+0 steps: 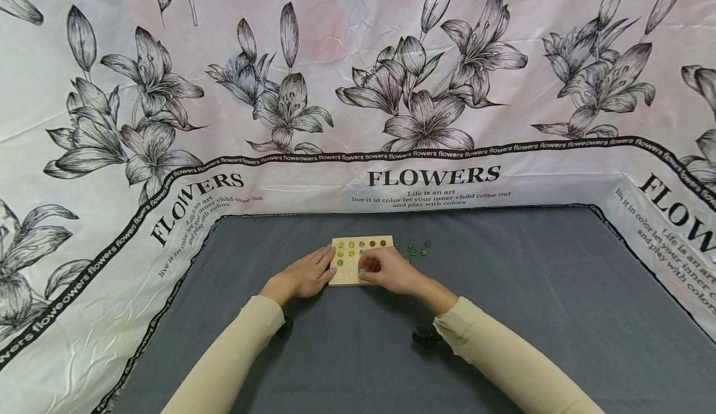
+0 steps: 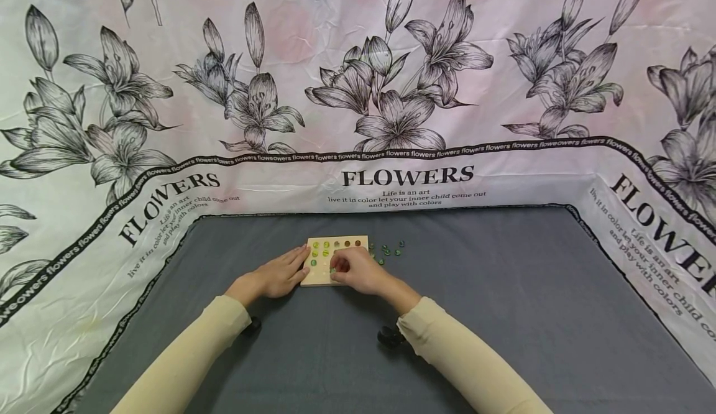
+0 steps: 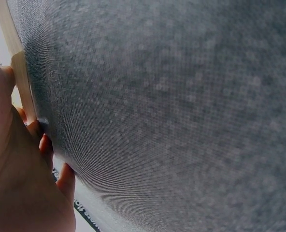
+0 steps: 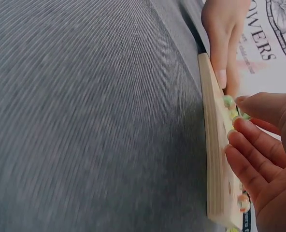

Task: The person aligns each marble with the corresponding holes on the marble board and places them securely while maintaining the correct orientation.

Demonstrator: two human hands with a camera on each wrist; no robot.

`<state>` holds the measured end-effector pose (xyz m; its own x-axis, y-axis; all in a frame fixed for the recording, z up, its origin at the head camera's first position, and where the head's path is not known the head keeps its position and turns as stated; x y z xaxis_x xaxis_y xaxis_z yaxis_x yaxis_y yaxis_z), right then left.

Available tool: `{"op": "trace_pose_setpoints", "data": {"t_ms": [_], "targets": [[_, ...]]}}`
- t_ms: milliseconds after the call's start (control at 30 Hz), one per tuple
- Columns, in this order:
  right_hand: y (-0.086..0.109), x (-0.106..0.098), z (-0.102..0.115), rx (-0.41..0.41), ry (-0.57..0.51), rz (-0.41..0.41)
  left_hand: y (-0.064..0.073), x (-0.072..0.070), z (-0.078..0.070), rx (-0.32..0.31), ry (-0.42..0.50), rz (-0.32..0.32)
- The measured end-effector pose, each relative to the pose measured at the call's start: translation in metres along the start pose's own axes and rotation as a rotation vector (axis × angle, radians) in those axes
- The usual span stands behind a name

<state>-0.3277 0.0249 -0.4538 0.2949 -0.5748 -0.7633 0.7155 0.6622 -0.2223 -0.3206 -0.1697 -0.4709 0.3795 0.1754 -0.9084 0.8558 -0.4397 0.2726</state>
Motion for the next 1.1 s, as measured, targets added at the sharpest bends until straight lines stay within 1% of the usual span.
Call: {"op": "trace_pose_setpoints", "data": {"t_ms": [200, 267, 367, 433, 533, 667, 700, 867, 1100], "targets": [[-0.011, 0.009, 0.009, -0.005, -0.011, 0.024, 0.0, 0.001, 0.002, 0.001, 0.001, -0.004], [-0.015, 0.012, 0.012, -0.003, -0.002, 0.032, -0.002, 0.003, 0.005, 0.014, 0.008, -0.014], [-0.02, 0.016, 0.015, -0.001, 0.012, 0.038, -0.002, 0.002, 0.005, 0.017, 0.018, -0.013], [-0.023, 0.019, 0.017, 0.004, 0.026, 0.041, -0.003, 0.003, 0.006, 0.014, 0.019, -0.01], [-0.027, 0.022, 0.017, 0.005, 0.042, 0.036, -0.003, 0.003, 0.004, -0.02, -0.003, 0.02], [-0.032, 0.027, 0.017, 0.011, 0.07, 0.024, -0.004, 0.003, 0.005, -0.027, -0.016, 0.023], [-0.033, 0.028, 0.017, 0.013, 0.079, 0.019, -0.003, 0.003, 0.005, -0.022, -0.014, 0.016], [-0.036, 0.034, 0.017, 0.044, 0.127, 0.007, -0.001, 0.002, 0.002, -0.003, -0.013, -0.001], [-0.036, 0.036, 0.016, 0.091, 0.139, 0.018, 0.0, 0.002, 0.002, -0.001, -0.008, -0.011]]}}
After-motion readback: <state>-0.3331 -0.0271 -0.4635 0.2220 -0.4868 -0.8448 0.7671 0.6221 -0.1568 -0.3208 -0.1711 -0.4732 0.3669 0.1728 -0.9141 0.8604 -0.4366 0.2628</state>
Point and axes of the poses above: each hand's wrist, its own y-axis away from the middle knuckle, its own x-axis out of the palm, z = x × y, the point moved 5 cm from there along -y, towards the middle knuckle, and after that the axes turned 8 degrees about y, right-handed, at the moved point
